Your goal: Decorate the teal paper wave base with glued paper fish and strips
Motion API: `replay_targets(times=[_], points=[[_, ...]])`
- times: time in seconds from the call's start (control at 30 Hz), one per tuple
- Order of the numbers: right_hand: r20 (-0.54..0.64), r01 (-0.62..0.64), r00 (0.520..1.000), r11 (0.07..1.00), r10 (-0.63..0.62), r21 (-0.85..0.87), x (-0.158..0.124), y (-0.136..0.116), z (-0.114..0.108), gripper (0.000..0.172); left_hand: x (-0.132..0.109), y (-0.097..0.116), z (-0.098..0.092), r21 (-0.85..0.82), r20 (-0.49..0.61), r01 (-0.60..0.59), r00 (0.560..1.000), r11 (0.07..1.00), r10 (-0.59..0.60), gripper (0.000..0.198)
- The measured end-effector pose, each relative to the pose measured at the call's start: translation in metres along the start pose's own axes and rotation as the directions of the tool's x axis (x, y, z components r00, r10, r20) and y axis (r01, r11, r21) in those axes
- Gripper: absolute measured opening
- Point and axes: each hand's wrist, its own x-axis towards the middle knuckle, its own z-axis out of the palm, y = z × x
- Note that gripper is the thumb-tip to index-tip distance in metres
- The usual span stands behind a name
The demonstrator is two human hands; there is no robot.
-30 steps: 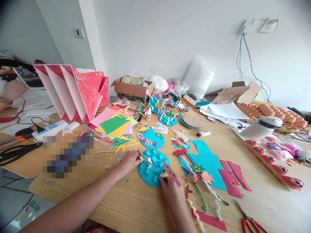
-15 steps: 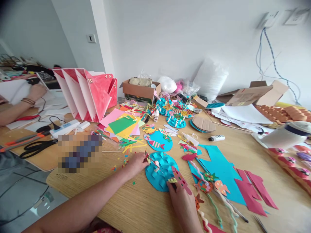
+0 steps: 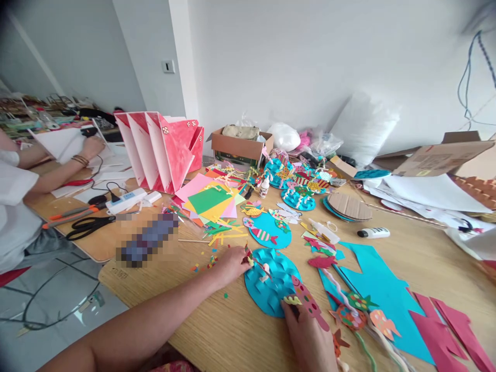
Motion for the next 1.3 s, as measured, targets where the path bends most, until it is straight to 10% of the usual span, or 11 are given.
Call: replay_targets(times=[0.8,1.3], points=[[-0.018,0.018,1.0,0.998,-0.017,0.062,0.003,0.01,0.018,0.036,0.005,-0.005,0.006,0.026,0.0,-0.027,1.0,0.999,0.027,0.015],[0.065,-0.026,0.998,1.0,0.026,0.009,-0.005,-0.011,-0.008,0.033,0.006,-0.003,0.002,0.009,0.016,-0.059,0.998,0.998,0.059,0.013]])
